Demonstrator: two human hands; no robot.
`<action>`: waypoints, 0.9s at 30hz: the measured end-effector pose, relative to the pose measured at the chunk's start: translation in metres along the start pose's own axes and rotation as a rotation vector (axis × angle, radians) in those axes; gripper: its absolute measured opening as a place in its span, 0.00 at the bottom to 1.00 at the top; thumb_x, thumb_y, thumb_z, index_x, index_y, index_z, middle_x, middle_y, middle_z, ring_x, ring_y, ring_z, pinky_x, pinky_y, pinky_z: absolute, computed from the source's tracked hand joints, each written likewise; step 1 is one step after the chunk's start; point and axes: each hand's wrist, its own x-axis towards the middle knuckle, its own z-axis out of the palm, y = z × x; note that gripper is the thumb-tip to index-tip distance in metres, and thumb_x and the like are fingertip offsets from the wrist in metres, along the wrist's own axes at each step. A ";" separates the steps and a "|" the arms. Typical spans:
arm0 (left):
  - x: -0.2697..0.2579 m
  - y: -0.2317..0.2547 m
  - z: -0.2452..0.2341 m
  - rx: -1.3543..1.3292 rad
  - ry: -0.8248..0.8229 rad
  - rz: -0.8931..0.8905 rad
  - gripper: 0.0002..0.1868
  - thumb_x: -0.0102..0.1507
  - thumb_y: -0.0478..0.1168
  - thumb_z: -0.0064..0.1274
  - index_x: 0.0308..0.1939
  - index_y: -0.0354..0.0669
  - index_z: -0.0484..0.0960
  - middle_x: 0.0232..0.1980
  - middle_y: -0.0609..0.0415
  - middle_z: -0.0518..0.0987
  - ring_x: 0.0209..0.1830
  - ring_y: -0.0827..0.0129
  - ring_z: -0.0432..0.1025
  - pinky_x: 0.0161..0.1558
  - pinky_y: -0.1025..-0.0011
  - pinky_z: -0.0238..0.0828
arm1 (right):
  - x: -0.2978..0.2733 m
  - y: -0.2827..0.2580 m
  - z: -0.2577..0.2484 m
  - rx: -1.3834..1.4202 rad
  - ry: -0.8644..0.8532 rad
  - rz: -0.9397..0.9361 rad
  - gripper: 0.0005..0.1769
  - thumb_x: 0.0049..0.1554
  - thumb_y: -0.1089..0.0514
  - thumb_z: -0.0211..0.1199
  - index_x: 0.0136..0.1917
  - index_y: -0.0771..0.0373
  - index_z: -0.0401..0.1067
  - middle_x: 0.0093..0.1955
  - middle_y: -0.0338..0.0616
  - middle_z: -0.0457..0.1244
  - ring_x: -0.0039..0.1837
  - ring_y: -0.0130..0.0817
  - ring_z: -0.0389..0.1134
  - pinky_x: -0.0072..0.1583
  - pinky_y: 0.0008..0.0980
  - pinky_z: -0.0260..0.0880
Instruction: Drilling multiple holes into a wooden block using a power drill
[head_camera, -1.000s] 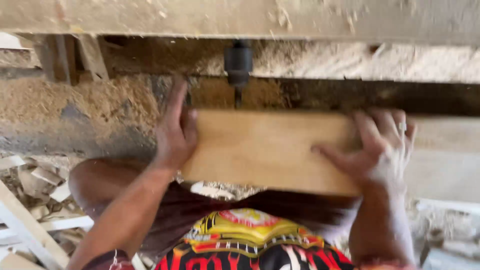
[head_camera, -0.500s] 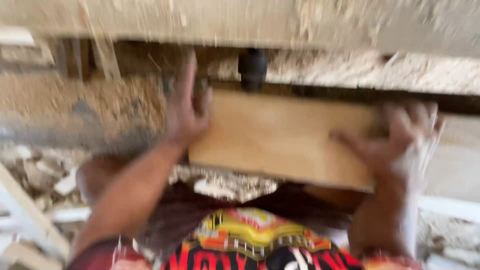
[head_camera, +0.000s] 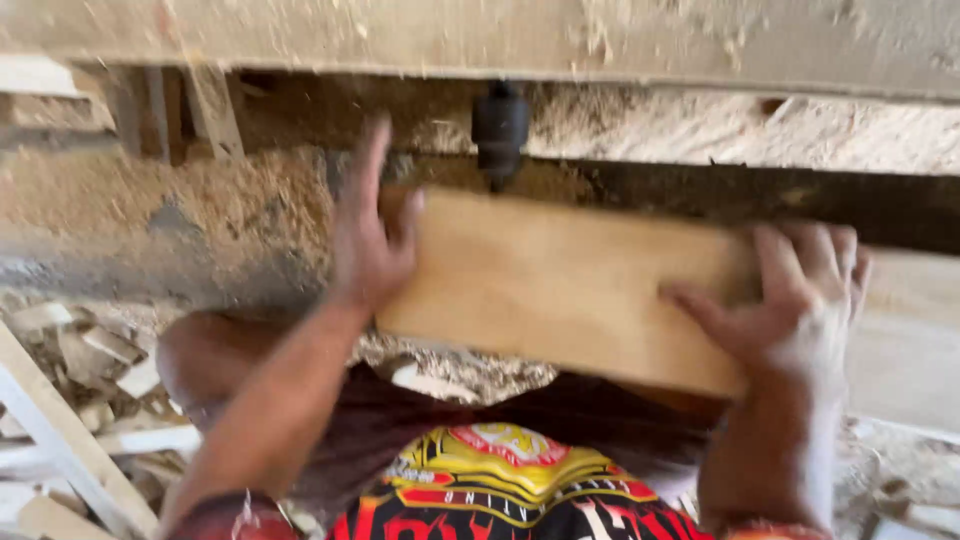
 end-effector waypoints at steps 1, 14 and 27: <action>-0.002 0.011 -0.002 -0.087 -0.033 -0.074 0.31 0.76 0.43 0.39 0.80 0.37 0.51 0.81 0.36 0.60 0.81 0.44 0.62 0.78 0.51 0.66 | -0.004 0.000 0.002 0.006 -0.018 0.020 0.48 0.40 0.28 0.79 0.56 0.71 0.81 0.56 0.56 0.68 0.61 0.51 0.64 0.69 0.48 0.61; -0.007 0.001 0.008 -0.140 -0.098 -0.169 0.34 0.73 0.44 0.39 0.80 0.35 0.48 0.81 0.31 0.58 0.80 0.38 0.60 0.77 0.47 0.62 | 0.001 0.016 0.007 0.042 -0.034 0.076 0.47 0.35 0.30 0.81 0.54 0.71 0.83 0.58 0.54 0.71 0.63 0.48 0.66 0.72 0.44 0.59; 0.008 0.002 0.028 -0.150 0.006 -0.106 0.37 0.75 0.49 0.38 0.81 0.35 0.43 0.83 0.33 0.53 0.86 0.40 0.53 0.86 0.47 0.54 | 0.012 0.040 0.006 0.003 -0.020 -0.023 0.48 0.43 0.26 0.82 0.56 0.71 0.83 0.52 0.54 0.70 0.57 0.45 0.66 0.66 0.46 0.67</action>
